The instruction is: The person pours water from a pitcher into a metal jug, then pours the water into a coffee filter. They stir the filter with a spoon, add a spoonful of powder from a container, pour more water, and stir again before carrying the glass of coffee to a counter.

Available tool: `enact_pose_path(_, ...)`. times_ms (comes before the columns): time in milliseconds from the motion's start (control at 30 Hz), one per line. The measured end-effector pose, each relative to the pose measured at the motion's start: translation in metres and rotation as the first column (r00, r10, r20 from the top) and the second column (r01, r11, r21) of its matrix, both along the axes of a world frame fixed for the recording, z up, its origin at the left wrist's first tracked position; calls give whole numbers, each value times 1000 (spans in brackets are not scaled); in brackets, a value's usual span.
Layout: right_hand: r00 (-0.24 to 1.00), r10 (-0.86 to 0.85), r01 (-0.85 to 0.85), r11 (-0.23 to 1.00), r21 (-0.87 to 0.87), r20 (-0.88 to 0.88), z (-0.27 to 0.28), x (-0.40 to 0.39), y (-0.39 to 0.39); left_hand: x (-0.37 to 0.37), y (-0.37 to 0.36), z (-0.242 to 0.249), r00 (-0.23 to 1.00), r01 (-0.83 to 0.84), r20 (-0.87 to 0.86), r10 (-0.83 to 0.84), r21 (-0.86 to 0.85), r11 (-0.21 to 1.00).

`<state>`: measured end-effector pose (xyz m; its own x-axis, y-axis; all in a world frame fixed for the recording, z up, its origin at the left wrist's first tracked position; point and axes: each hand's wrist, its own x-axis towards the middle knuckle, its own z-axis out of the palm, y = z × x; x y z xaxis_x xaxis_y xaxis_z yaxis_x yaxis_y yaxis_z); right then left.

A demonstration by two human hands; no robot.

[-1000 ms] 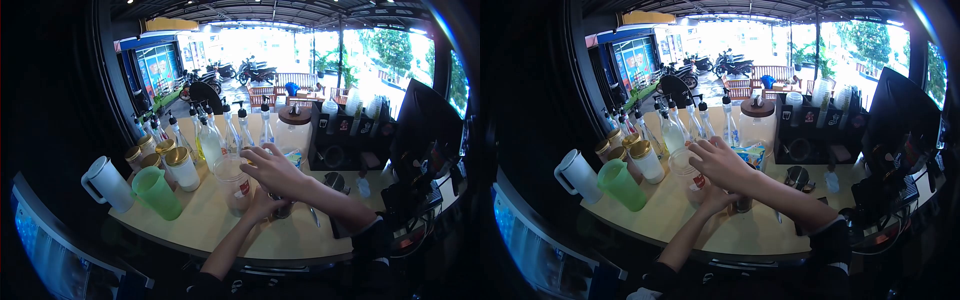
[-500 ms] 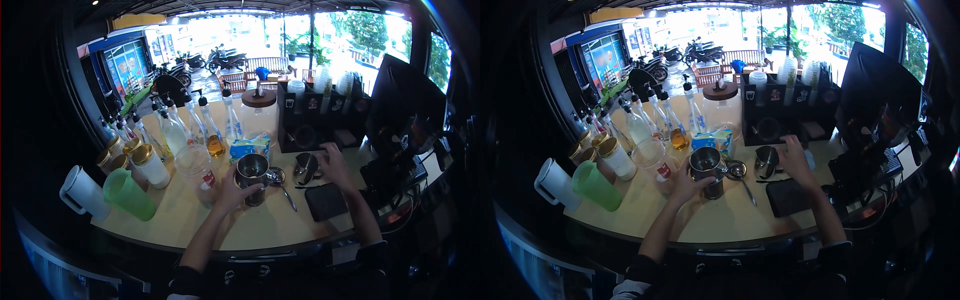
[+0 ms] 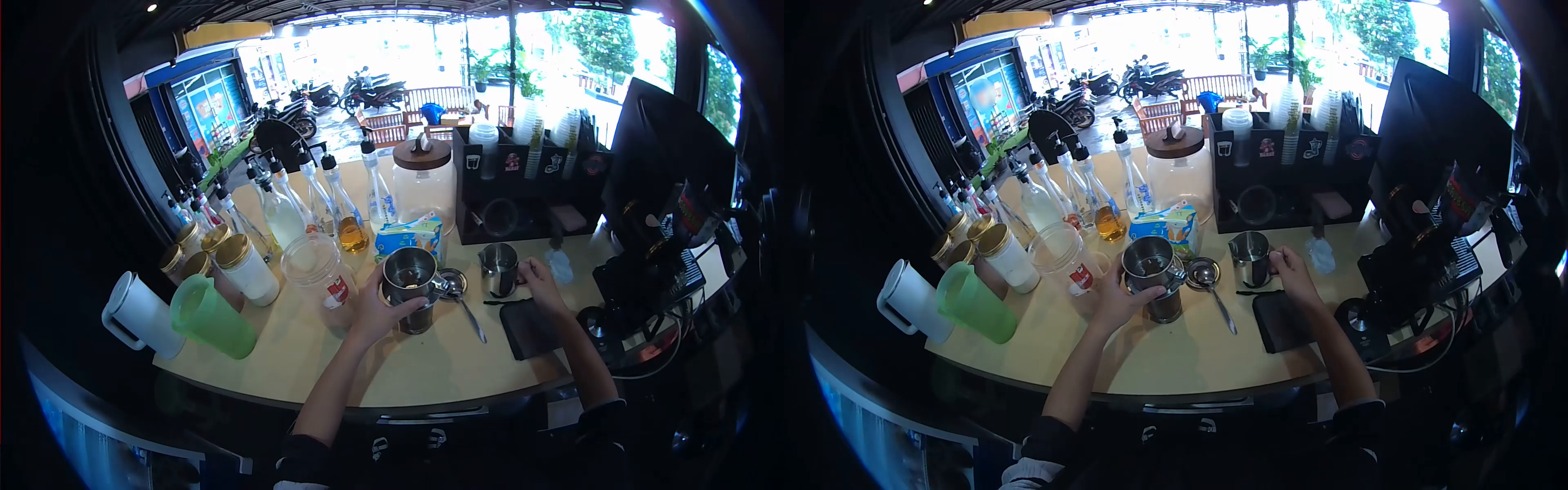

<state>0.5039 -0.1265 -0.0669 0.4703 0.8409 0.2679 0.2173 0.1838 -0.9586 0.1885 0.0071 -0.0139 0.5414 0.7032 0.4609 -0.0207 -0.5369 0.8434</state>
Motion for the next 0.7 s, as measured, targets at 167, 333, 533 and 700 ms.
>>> enact_pose_path(167, 998, 58, -62, 995, 85, 40, 46, -11, 11, 0, -1, 1, 1000, -8, 0, 8, 2, 1000)
enact_pose_path(333, 988, 150, -152, 976, 157, 26, 100, -29, 21, -2, -5, 8, 1000, -8, -3, 8, -6, 1000)
enact_pose_path(533, 970, 193, -211, 970, 118, 145, 157, -65, 27, 0, -5, 7, 1000, -5, 14, 5, -3, 1000)
enact_pose_path(700, 945, 262, -274, 961, 38, 196, 180, -85, 31, 1, -3, 4, 999, 5, 46, -5, 3, 1000)
